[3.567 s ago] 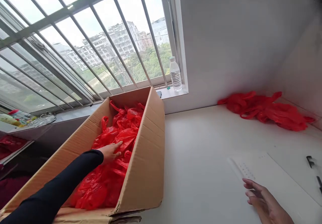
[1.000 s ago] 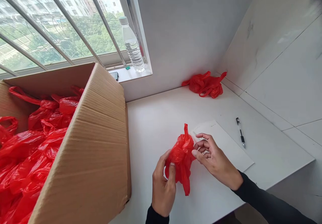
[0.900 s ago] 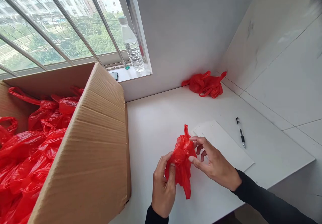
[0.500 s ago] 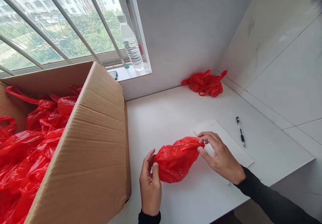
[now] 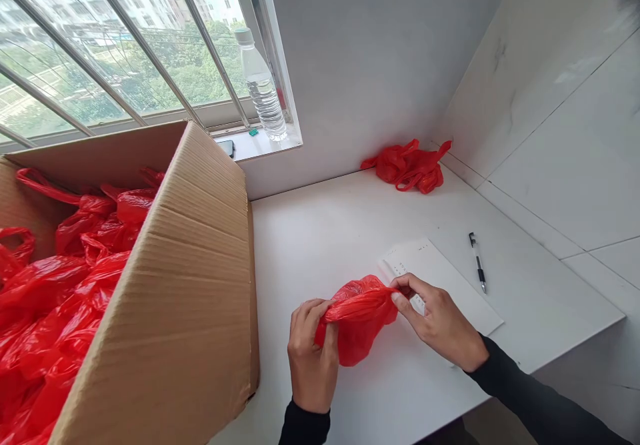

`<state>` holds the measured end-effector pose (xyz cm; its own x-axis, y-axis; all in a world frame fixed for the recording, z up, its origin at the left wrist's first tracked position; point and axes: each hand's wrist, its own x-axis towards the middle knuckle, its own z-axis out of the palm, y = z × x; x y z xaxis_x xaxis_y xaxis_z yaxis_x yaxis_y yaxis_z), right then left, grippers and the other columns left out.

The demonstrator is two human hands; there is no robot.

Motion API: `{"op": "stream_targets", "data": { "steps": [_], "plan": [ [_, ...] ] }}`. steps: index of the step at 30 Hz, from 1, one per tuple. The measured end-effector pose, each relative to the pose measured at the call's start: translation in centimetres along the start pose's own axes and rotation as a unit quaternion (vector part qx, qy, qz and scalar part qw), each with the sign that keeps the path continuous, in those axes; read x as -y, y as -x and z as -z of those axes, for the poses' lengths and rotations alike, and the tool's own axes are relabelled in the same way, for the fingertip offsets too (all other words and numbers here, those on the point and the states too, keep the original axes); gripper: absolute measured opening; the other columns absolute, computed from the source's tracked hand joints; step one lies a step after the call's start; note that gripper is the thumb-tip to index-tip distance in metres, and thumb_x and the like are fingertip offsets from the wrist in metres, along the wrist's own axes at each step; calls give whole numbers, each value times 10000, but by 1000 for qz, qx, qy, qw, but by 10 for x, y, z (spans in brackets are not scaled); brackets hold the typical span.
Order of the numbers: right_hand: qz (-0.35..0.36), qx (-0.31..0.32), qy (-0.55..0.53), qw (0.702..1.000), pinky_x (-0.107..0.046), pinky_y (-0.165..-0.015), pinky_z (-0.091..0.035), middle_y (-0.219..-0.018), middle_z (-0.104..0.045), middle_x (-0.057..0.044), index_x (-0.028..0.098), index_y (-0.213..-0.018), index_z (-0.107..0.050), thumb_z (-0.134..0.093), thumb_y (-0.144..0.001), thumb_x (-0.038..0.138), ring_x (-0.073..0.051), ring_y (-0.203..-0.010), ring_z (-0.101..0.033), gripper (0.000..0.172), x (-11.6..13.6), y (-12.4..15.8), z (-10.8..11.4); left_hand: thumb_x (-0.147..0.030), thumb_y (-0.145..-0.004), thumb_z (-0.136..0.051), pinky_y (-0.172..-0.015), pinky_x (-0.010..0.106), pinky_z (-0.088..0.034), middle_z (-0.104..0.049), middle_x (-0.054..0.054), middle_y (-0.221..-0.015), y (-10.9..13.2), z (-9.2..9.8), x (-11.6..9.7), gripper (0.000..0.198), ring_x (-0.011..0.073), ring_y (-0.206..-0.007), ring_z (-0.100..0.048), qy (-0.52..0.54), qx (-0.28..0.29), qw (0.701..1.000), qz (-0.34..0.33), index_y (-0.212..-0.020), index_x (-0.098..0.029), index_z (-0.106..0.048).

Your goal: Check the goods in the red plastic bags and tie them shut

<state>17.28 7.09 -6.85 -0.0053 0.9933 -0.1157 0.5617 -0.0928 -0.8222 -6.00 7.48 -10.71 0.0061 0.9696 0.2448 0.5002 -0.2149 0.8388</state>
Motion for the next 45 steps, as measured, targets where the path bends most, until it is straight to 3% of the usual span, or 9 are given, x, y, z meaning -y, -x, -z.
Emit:
{"op": "stream_targets", "data": {
  "steps": [3,8,15,18,22,27,33,38,45],
  "plan": [
    [-16,5,16,1000,-326,-579,-448,-897,-665,-19,276,-1048,-552,-405,-1016,349,-211,-782,-606,167,-1,2,-2,-302,-939,-595,-865,405,-536,-695,64,-1097,2,4,-7,183,263,-1063,-625,30,-1,999,33,-1085,-279,-703],
    [92,2,75,993,-438,-914,-492,-1144,-643,-44,291,-1148,-559,-446,-1000,315,-255,-1110,-561,188,1,2,-5,-314,-901,-643,-913,394,-527,-700,61,-1132,0,8,-19,197,261,-1102,-630,82,27,995,54,-1080,-281,-718],
    [-13,-25,-28,999,-314,-586,-490,-887,-675,-20,270,-1061,-543,-418,-1023,430,-212,-812,-638,207,-4,1,0,-447,-955,-571,-771,308,-553,-743,73,-1017,-7,15,-26,292,218,-945,-691,157,-41,971,175,-1094,-224,-698],
    [3,-20,-41,999,-372,-818,-549,-1164,-661,-61,277,-1252,-507,-445,-1014,416,-233,-1069,-630,283,-5,3,1,-517,-929,-587,-792,308,-564,-747,95,-1046,-7,16,-28,389,239,-1007,-688,206,-55,951,226,-1125,-198,-694],
    [11,6,-32,999,-441,-960,-524,-1324,-575,-80,311,-1442,-410,-563,-948,508,-261,-1218,-541,553,4,4,-2,-492,-924,-609,-858,319,-561,-713,95,-1176,-4,15,-32,358,250,-1096,-664,224,-14,953,202,-1153,-227,-686],
    [46,32,-47,997,-476,-929,-506,-1008,-641,-64,274,-978,-636,-494,-990,479,-272,-1041,-583,249,17,2,-2,-417,-971,-560,-973,367,-521,-691,88,-1225,-1,19,-43,278,262,-1193,-615,288,10,944,159,-1152,-252,-692],
    [51,32,-218,974,-543,-1161,-326,-1284,-599,-73,308,-1147,-547,-345,-1049,409,-288,-1358,-448,246,26,14,9,-467,-989,-476,-997,454,-515,-728,100,-1052,-6,25,-56,330,324,-1335,-512,469,7,870,151,-1056,-256,-722],
    [40,23,-290,956,-530,-1111,-391,-985,-637,-53,296,-1014,-527,-333,-1053,430,-270,-1167,-574,238,27,19,3,-464,-999,-443,-985,465,-493,-521,-4,-547,-11,28,-63,346,220,-794,-657,537,70,830,137,-817,-248,-644],
    [60,35,-254,965,-393,-876,-531,-951,-592,-45,292,-1069,-555,-320,-1051,485,-217,-872,-597,305,32,26,-9,-479,-986,-406,-711,348,-521,-499,34,-796,-14,22,-72,370,181,-727,-530,527,64,814,235,-1007,-221,-671]
  ]
}}
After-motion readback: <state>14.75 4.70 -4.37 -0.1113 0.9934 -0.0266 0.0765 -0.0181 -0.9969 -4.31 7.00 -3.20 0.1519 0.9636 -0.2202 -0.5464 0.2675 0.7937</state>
